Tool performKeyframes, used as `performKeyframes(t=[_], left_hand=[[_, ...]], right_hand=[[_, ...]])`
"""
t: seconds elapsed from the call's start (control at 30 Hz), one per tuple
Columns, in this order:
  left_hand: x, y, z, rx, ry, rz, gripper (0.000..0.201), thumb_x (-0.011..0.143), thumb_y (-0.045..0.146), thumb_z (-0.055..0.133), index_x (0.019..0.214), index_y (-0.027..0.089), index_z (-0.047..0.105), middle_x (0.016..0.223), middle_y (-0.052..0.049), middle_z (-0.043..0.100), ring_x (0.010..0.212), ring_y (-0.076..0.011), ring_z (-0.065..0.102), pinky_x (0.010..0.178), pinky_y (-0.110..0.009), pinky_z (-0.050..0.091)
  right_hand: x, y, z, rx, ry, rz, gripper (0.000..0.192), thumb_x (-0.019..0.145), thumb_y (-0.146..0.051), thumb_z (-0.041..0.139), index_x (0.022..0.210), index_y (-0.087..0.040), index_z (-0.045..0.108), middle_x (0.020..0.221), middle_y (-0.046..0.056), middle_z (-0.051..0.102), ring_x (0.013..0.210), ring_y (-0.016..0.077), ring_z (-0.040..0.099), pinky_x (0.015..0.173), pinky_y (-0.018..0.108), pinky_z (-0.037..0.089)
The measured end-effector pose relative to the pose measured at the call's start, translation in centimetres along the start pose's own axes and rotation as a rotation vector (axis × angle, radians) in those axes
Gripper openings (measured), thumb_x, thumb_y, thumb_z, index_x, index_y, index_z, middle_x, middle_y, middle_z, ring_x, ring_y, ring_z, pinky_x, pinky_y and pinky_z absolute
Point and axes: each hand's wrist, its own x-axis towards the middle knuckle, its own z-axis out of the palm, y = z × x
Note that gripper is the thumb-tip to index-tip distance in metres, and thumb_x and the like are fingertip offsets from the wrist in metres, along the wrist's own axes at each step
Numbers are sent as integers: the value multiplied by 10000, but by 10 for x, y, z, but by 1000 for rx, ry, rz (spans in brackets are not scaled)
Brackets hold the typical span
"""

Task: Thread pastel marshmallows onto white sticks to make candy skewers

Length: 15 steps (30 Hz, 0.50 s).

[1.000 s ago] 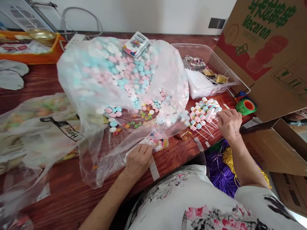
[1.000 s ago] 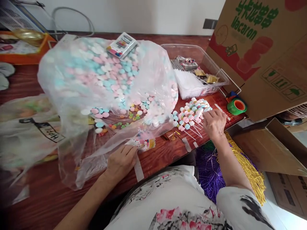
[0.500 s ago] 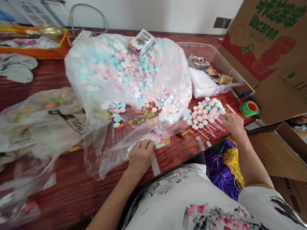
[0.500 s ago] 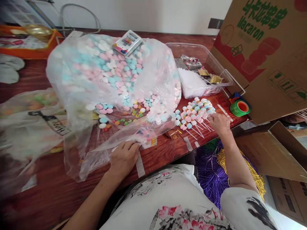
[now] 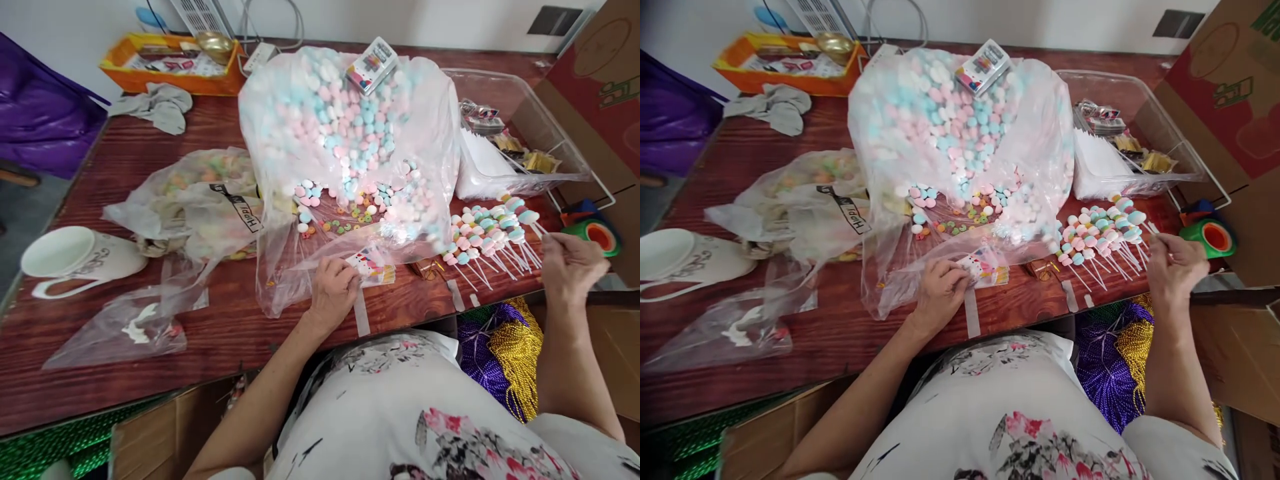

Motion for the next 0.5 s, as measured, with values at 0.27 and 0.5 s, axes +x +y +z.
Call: performKeyframes(t=[0.27, 0.5], left_hand=[[-14, 9, -7, 208, -230, 41, 202, 874, 100, 480, 908, 148, 673, 947, -117, 660, 883, -247, 559, 770, -369, 468], [-13, -8, -3, -111, -49, -14, 196, 905, 243, 558, 737, 181, 638, 765, -42, 642, 753, -176, 596, 711, -307, 478]], right_hand=[[-36, -73, -67, 770, -29, 116, 156, 612, -247, 826, 756, -270, 772, 602, 34, 648, 490, 166, 554, 459, 338, 418], [-70, -97, -65, 748, -215, -92, 269, 669, -169, 781, 904, -292, 736, 689, -15, 701, 530, 161, 627, 487, 303, 496]])
